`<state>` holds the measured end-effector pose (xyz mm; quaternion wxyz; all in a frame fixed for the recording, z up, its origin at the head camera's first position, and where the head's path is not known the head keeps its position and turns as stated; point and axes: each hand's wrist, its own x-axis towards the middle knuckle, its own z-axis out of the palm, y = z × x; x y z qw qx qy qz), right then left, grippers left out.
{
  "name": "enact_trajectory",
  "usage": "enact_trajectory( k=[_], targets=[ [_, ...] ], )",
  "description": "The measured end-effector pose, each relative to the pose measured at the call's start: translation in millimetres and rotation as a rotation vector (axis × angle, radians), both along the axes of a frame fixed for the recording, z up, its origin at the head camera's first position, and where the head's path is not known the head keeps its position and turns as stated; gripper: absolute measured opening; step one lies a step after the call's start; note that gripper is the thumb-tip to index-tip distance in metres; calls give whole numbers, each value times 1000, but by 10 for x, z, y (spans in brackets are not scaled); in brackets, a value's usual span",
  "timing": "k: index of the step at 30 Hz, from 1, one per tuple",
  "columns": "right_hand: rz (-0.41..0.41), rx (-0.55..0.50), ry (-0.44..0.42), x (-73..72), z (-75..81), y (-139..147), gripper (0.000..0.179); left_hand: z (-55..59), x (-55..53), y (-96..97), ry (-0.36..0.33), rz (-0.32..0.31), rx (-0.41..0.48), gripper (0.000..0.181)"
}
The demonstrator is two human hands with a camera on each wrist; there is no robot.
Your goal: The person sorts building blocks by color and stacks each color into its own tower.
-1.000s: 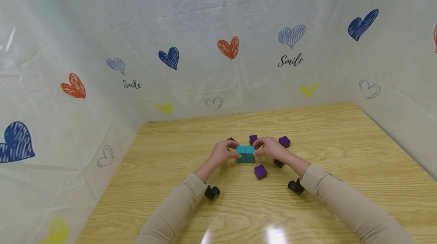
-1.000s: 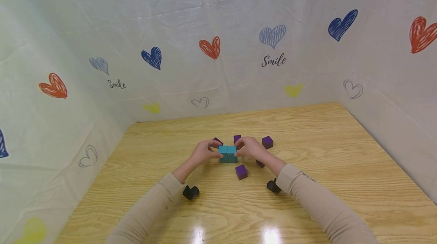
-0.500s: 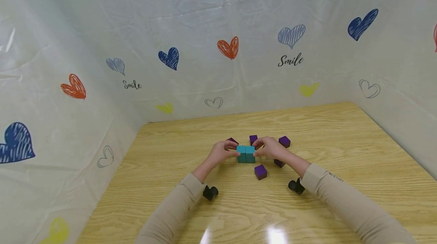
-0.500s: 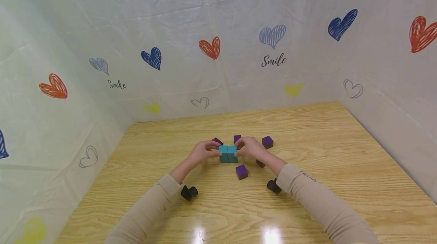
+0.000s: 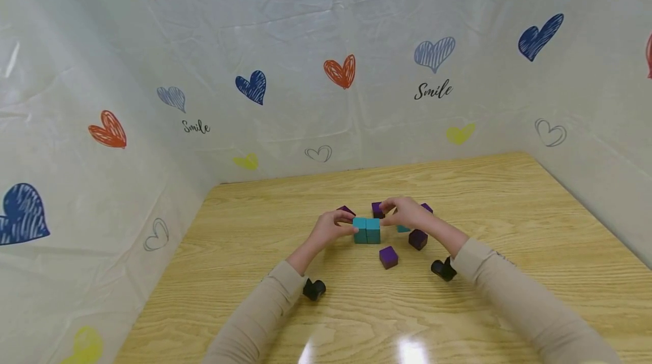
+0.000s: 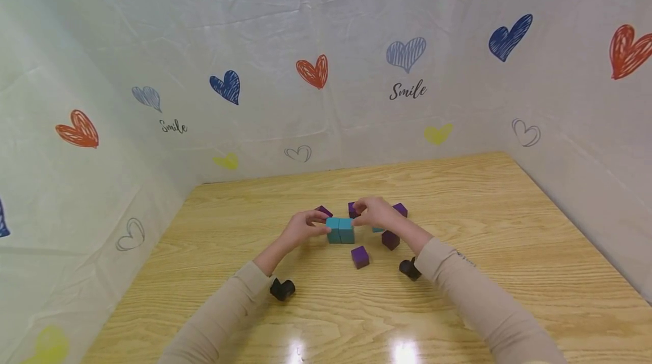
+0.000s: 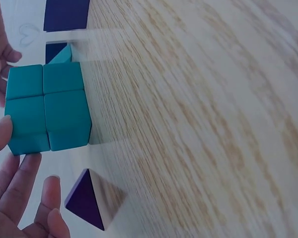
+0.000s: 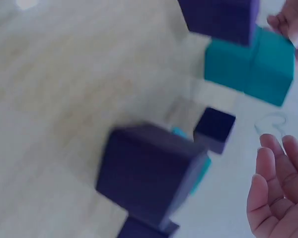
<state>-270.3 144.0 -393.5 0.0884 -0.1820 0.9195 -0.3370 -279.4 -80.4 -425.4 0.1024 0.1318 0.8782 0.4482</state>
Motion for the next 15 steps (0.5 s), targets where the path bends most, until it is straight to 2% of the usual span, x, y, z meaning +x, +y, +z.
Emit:
enact_trajectory(
  k=[5,15],
  targets=[
    [27,38,77,-95,73,174,40,13,4,-9,6,-10,-3,30],
    [99,126,171,-201,-54,477,31,-24,-7,-29,17,-26,4,29]
  ],
)
